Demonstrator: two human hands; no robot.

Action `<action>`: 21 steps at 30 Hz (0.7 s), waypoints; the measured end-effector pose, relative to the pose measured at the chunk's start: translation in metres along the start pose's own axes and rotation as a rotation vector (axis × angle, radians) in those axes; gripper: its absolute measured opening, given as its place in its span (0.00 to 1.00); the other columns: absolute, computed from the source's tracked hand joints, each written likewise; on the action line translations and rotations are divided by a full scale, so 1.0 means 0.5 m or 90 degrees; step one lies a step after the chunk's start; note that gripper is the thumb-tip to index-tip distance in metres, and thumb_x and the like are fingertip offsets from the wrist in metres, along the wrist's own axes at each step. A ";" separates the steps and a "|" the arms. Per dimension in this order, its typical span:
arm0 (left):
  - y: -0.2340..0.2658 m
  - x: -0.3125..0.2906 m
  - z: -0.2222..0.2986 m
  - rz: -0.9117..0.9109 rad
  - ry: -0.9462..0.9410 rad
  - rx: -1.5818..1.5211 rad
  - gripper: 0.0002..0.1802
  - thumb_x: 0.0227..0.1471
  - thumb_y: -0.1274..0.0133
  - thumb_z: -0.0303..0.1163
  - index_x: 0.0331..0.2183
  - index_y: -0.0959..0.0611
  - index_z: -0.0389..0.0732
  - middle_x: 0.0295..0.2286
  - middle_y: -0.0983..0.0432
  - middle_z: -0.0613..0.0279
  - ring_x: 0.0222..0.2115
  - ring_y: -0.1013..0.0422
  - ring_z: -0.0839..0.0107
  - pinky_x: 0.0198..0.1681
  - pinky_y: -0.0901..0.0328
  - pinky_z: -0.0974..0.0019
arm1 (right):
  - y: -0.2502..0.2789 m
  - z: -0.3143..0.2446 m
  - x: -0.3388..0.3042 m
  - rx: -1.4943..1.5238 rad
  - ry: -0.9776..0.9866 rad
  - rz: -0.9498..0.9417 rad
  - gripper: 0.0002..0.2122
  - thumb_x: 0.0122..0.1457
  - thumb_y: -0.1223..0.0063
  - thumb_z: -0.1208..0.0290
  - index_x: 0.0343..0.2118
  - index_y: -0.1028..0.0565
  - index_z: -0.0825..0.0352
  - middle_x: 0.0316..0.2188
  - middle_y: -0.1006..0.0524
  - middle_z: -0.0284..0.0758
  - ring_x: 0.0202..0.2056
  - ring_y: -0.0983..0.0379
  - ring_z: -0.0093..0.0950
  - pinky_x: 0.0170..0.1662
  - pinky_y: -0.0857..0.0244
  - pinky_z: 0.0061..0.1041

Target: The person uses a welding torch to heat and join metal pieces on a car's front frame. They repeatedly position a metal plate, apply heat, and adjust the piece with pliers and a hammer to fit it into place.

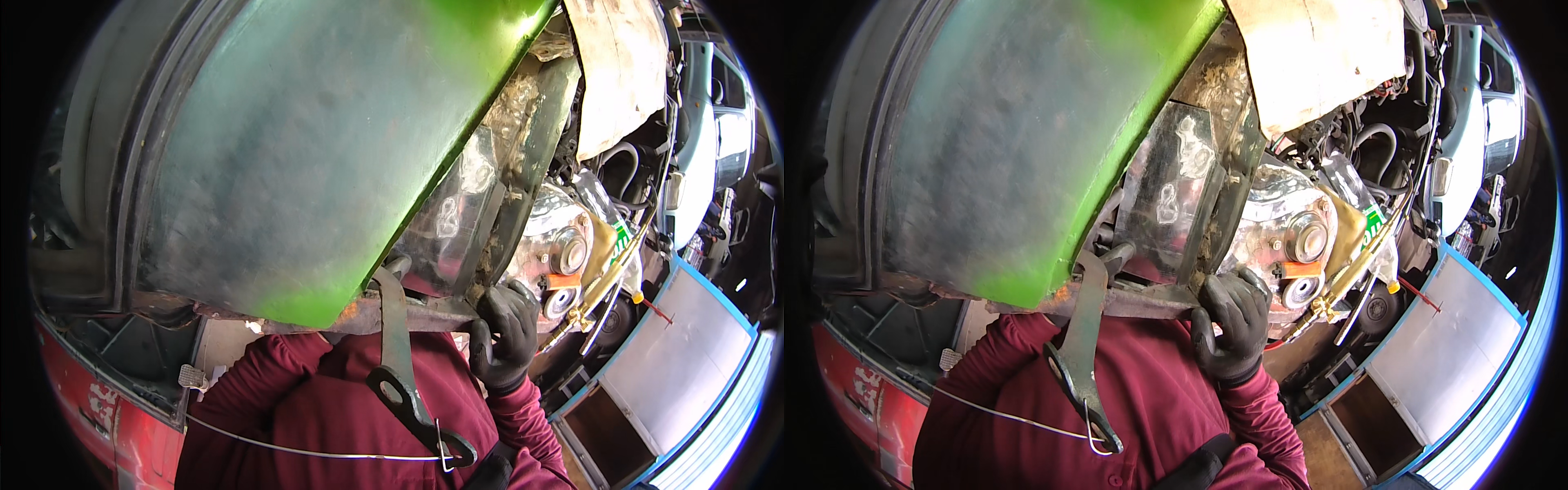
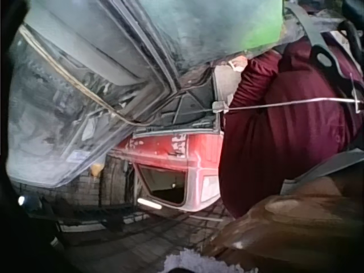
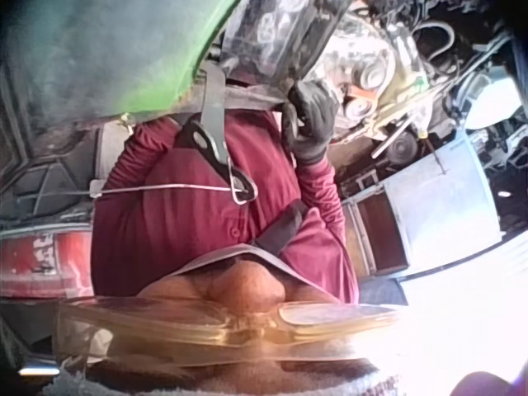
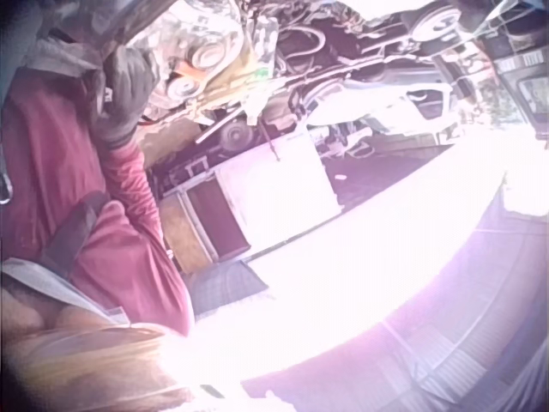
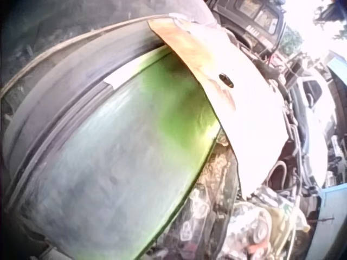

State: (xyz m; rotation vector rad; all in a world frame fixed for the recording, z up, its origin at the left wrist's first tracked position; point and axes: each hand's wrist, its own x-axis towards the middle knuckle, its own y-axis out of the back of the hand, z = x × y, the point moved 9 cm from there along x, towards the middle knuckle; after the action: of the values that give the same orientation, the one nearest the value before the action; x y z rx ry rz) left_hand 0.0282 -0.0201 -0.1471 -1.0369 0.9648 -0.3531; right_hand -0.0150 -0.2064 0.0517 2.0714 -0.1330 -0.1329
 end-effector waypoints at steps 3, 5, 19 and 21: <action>0.033 0.006 -0.053 -0.037 0.102 -0.084 0.34 0.77 0.60 0.42 0.74 0.41 0.34 0.70 0.41 0.45 0.69 0.41 0.57 0.71 0.40 0.58 | 0.000 0.000 0.000 -0.001 -0.003 0.007 0.25 0.53 0.35 0.76 0.57 0.20 0.71 0.46 0.16 0.43 0.49 0.19 0.45 0.65 0.33 0.53; 0.057 0.002 -0.067 -0.061 0.167 -0.138 0.40 0.79 0.64 0.52 0.78 0.48 0.38 0.76 0.52 0.41 0.77 0.50 0.50 0.80 0.48 0.53 | 0.000 -0.001 0.000 -0.001 -0.002 0.009 0.25 0.53 0.35 0.76 0.56 0.20 0.71 0.46 0.16 0.44 0.50 0.19 0.45 0.65 0.33 0.53; -0.026 0.009 0.019 -0.035 0.138 0.586 0.33 0.79 0.60 0.42 0.75 0.42 0.37 0.72 0.41 0.47 0.72 0.40 0.57 0.74 0.39 0.61 | -0.002 0.005 -0.008 -0.002 -0.010 0.016 0.24 0.53 0.35 0.76 0.56 0.19 0.71 0.46 0.16 0.43 0.50 0.19 0.44 0.65 0.33 0.52; -0.005 0.010 0.004 -0.019 0.138 0.589 0.32 0.80 0.60 0.40 0.74 0.41 0.36 0.71 0.39 0.48 0.71 0.39 0.57 0.72 0.38 0.62 | -0.002 0.006 -0.008 -0.004 -0.014 0.018 0.24 0.52 0.34 0.75 0.56 0.19 0.71 0.46 0.16 0.43 0.50 0.19 0.44 0.65 0.33 0.52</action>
State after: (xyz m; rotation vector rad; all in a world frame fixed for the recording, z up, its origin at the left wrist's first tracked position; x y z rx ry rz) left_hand 0.0330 -0.0233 -0.1471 -0.1676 0.8310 -0.8492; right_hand -0.0194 -0.2078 0.0496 2.0617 -0.1755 -0.1375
